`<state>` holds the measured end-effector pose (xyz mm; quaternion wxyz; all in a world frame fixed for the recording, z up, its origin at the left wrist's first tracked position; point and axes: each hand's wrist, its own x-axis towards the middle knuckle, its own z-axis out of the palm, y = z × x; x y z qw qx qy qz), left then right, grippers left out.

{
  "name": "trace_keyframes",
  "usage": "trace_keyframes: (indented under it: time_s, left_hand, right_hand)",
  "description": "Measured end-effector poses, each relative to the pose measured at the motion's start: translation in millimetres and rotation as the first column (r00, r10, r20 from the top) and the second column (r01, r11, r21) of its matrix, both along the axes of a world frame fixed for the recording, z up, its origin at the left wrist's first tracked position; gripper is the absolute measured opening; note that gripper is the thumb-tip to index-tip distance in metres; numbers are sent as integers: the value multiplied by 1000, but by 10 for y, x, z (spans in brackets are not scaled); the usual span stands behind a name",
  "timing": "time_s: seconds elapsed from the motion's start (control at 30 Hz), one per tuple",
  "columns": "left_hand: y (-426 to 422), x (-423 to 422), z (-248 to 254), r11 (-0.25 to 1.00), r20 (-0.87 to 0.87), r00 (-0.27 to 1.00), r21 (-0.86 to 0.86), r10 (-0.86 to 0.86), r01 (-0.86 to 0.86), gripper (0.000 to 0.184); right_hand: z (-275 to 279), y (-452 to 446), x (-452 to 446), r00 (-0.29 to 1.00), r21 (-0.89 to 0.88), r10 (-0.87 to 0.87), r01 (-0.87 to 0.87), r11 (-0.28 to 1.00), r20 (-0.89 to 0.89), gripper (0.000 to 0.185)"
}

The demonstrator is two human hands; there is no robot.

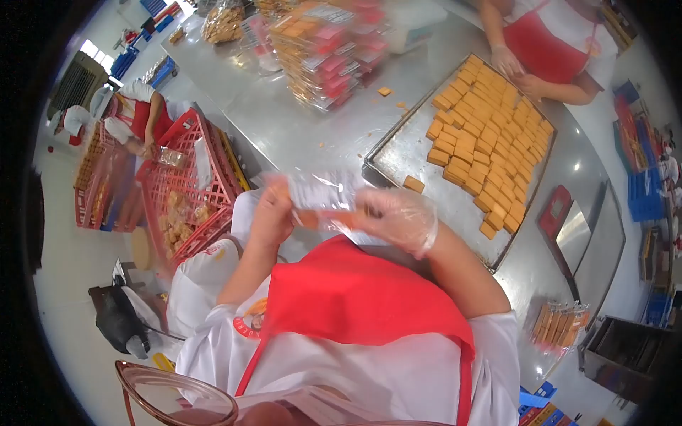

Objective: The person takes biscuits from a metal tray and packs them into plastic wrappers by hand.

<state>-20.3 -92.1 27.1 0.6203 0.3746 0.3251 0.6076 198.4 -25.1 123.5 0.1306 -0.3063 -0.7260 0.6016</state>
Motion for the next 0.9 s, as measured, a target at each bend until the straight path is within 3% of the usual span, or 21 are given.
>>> trace_keyframes:
  time_s: [0.03,0.07,0.17,0.2,0.3,0.4,0.5,0.6,0.7,0.8,0.9]
  left_hand:
    - [-33,-34,-5,996,-119,989,-1,-86,86,30]
    - [-65,-40,-20,985,-233,957,-15,-173,174,27]
    - [-57,109,-96,985,-195,971,74,-136,153,27]
    - [-59,141,-50,979,-133,974,71,-183,193,27]
    - [-89,228,-40,973,-199,974,180,-111,148,28]
    - [-25,276,-18,891,-312,950,422,-31,167,29]
    - [-41,312,27,889,-319,944,403,-88,219,30]
    - [-39,321,56,882,-347,934,412,-82,230,30]
    - [-46,344,83,846,-387,922,489,-9,213,31]
    - [-55,351,88,859,-408,909,493,88,138,31]
    - [-52,419,87,835,-348,923,548,162,60,30]
  right_hand:
    - [72,-4,34,985,-67,126,-119,991,119,39]
    - [-49,-9,91,994,-114,103,-107,988,-42,41]
    - [-181,5,174,939,-428,-132,-17,904,-317,40]
    - [-223,15,167,933,-454,-142,-25,890,-329,40]
    - [-109,-117,215,886,-724,-307,-45,688,-347,33]
    - [-34,-201,153,900,-801,-388,81,593,-197,33]
    - [-124,-203,175,936,-796,-331,109,595,-119,34]
    - [-295,-203,241,936,-712,-289,62,700,-203,25]
    - [-288,-150,290,955,-696,-199,-10,718,-219,17]
    - [-246,-166,110,919,-699,-313,59,713,-241,19]
    - [-234,-189,28,807,-600,-564,368,710,-173,23]
